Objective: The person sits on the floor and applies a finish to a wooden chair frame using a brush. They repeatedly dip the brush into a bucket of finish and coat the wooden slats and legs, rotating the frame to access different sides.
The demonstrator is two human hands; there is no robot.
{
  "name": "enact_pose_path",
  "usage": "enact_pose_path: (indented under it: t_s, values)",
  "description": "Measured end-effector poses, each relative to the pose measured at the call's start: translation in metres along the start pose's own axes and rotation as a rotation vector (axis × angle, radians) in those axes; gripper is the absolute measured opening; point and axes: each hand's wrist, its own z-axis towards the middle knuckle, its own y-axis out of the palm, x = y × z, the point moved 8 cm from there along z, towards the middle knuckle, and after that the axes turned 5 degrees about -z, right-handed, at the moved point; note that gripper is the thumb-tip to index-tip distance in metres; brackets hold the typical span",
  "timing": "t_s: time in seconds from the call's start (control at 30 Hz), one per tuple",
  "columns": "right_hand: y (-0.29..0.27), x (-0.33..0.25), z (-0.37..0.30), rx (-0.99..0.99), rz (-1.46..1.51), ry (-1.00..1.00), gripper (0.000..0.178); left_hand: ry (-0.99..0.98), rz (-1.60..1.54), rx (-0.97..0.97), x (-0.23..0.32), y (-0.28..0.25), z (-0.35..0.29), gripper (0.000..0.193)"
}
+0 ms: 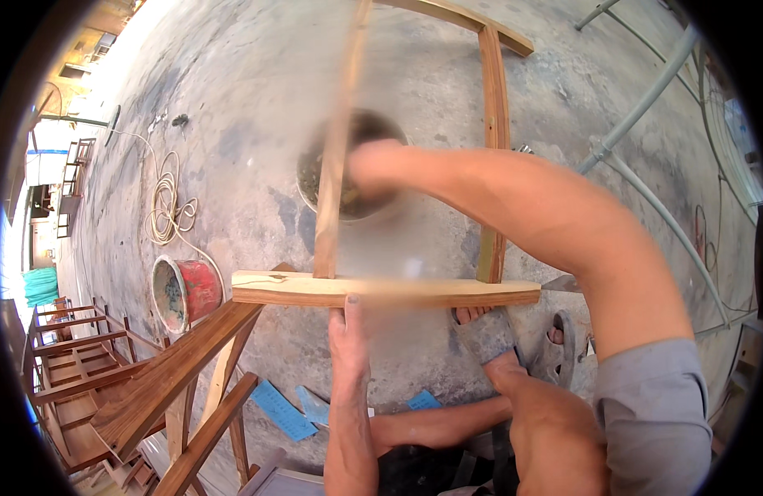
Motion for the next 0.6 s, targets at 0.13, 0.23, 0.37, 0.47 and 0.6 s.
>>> enact_pose_path:
  t_s: [0.13,0.23,0.37,0.47,0.6]
  values:
    - [-0.002,0.0,-0.001,0.017,0.01,-0.022,0.03,-0.008,0.002,0.002,0.001,0.001,-0.001,0.07]
    - [-0.008,-0.003,-0.007,0.016,-0.014,-0.019,0.029,-0.007,0.007,0.007,0.0,0.001,-0.001,0.068]
    - [-0.036,-0.004,-0.035,0.063,-0.003,0.027,0.018,-0.046,-0.005,0.012,0.002,0.0,-0.002,0.066]
    - [-0.04,0.003,-0.039,0.108,-0.044,-0.019,0.015,-0.063,0.001,0.027,0.0,-0.002,-0.002,0.065]
    - [-0.026,0.043,-0.04,0.065,-0.062,-0.055,0.015,-0.084,-0.026,0.013,0.006,0.014,-0.006,0.063]
